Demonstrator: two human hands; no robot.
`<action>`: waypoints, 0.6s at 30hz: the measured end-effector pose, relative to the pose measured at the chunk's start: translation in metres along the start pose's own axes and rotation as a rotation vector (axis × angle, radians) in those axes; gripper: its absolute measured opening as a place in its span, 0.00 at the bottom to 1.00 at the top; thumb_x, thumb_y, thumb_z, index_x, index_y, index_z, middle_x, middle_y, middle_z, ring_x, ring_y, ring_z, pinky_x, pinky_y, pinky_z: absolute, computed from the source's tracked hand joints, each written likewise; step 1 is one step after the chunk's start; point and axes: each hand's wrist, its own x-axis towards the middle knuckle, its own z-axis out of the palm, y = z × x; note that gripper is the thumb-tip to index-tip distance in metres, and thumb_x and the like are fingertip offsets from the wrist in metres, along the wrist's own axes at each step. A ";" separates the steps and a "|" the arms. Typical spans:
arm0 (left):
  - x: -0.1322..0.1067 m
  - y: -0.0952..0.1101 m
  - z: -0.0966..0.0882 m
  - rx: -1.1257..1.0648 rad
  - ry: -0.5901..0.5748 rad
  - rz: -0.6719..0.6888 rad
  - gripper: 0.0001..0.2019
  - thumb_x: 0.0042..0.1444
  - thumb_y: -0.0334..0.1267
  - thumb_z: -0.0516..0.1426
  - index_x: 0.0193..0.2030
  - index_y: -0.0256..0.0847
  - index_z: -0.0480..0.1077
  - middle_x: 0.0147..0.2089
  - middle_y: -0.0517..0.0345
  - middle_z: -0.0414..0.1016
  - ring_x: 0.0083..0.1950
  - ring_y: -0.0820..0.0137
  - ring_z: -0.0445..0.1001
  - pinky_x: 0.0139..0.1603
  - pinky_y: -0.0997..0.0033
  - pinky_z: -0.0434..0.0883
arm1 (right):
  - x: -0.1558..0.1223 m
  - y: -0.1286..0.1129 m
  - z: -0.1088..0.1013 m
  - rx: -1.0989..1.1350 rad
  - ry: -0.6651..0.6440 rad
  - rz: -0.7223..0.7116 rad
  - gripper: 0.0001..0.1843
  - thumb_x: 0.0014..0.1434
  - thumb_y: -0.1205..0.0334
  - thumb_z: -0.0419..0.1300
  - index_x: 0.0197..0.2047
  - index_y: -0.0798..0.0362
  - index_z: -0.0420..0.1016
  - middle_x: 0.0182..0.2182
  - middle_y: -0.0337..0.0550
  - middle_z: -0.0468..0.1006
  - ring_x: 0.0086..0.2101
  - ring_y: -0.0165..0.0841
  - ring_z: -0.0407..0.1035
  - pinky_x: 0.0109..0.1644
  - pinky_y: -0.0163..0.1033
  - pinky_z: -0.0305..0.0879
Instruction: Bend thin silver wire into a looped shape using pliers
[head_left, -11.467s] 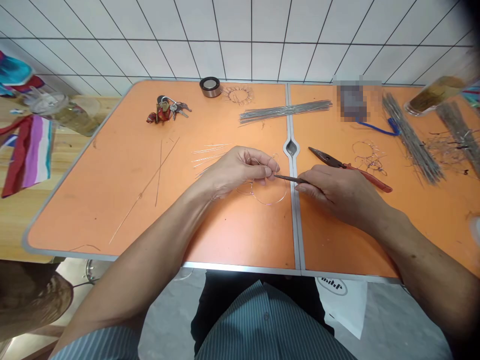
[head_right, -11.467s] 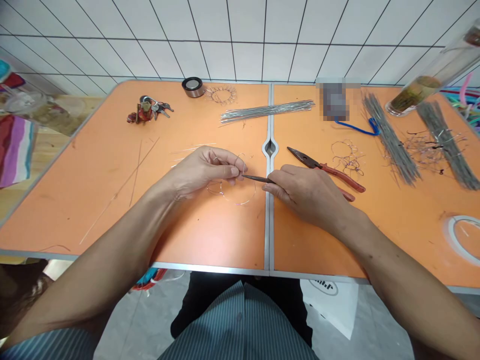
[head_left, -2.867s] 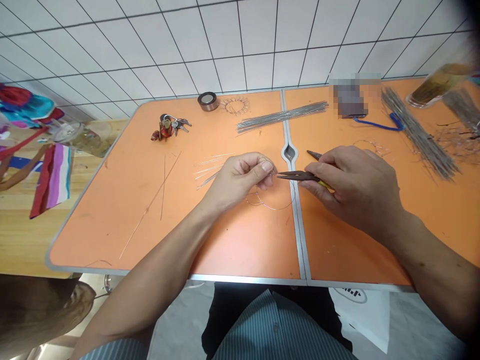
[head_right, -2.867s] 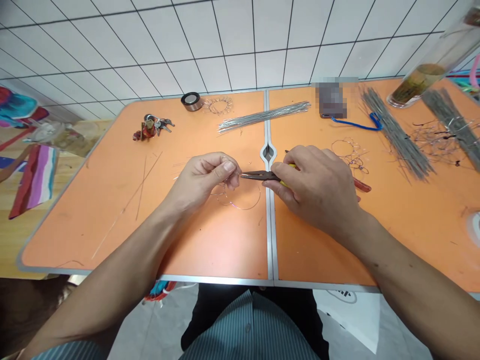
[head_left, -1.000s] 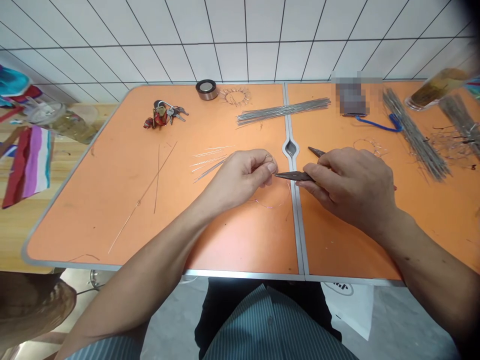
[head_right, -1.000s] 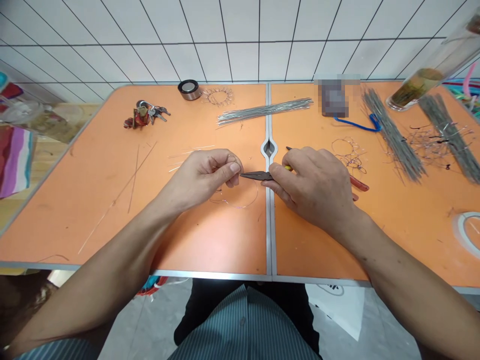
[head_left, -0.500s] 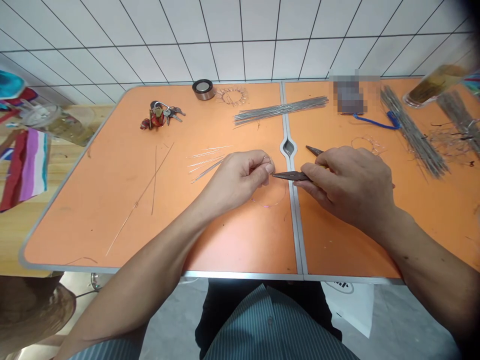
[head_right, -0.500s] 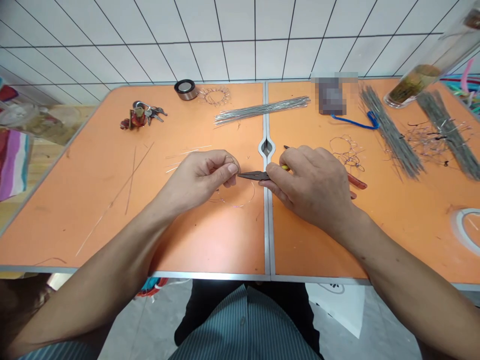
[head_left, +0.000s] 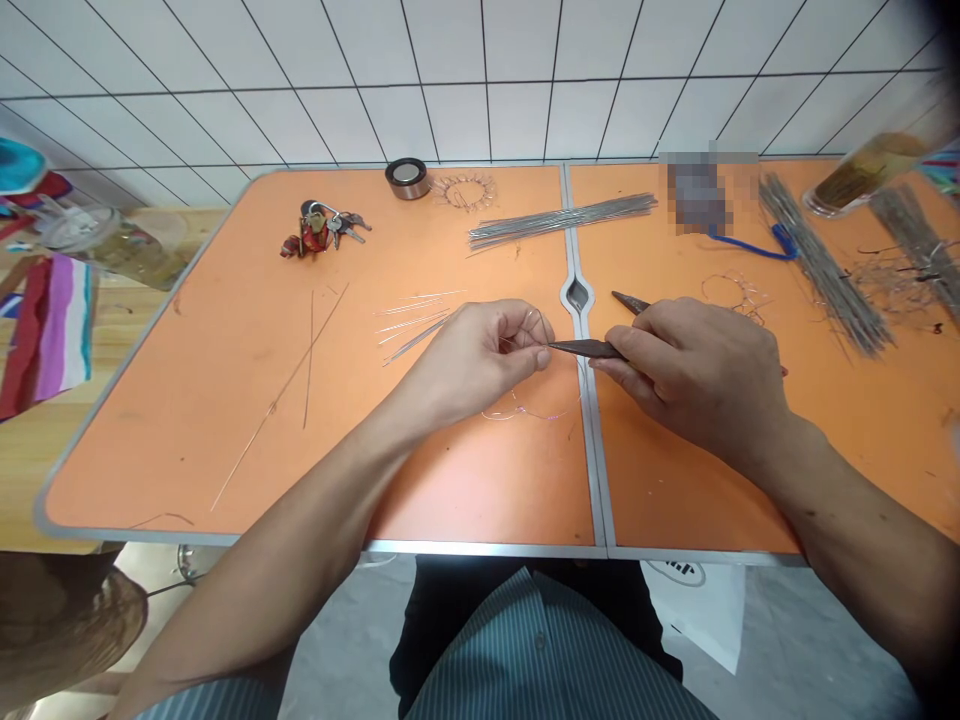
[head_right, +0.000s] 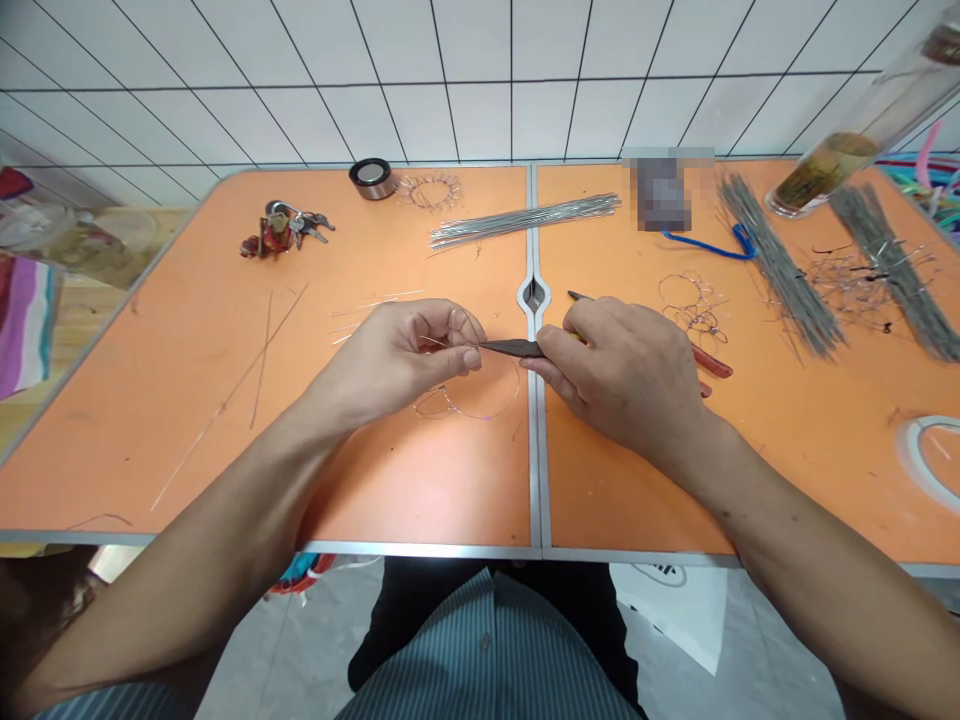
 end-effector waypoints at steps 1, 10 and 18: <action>0.000 -0.001 0.001 -0.003 0.008 -0.002 0.02 0.58 0.35 0.65 0.36 0.42 0.77 0.29 0.60 0.73 0.27 0.72 0.66 0.26 0.70 0.60 | 0.000 0.000 0.000 0.001 -0.001 0.001 0.24 0.79 0.47 0.55 0.34 0.50 0.80 0.30 0.43 0.76 0.30 0.35 0.60 0.34 0.44 0.46; 0.002 -0.004 0.010 0.120 0.094 0.044 0.02 0.58 0.32 0.63 0.33 0.42 0.76 0.32 0.59 0.79 0.33 0.69 0.73 0.34 0.67 0.66 | -0.001 0.000 0.007 0.055 -0.007 0.014 0.26 0.78 0.44 0.56 0.33 0.50 0.80 0.29 0.44 0.75 0.29 0.35 0.58 0.34 0.43 0.44; 0.002 -0.005 0.013 0.174 0.122 0.042 0.05 0.60 0.32 0.61 0.32 0.41 0.75 0.29 0.60 0.77 0.31 0.69 0.71 0.34 0.66 0.64 | 0.001 -0.002 0.010 0.039 -0.014 0.012 0.27 0.78 0.44 0.55 0.32 0.51 0.78 0.28 0.43 0.73 0.29 0.34 0.57 0.34 0.43 0.44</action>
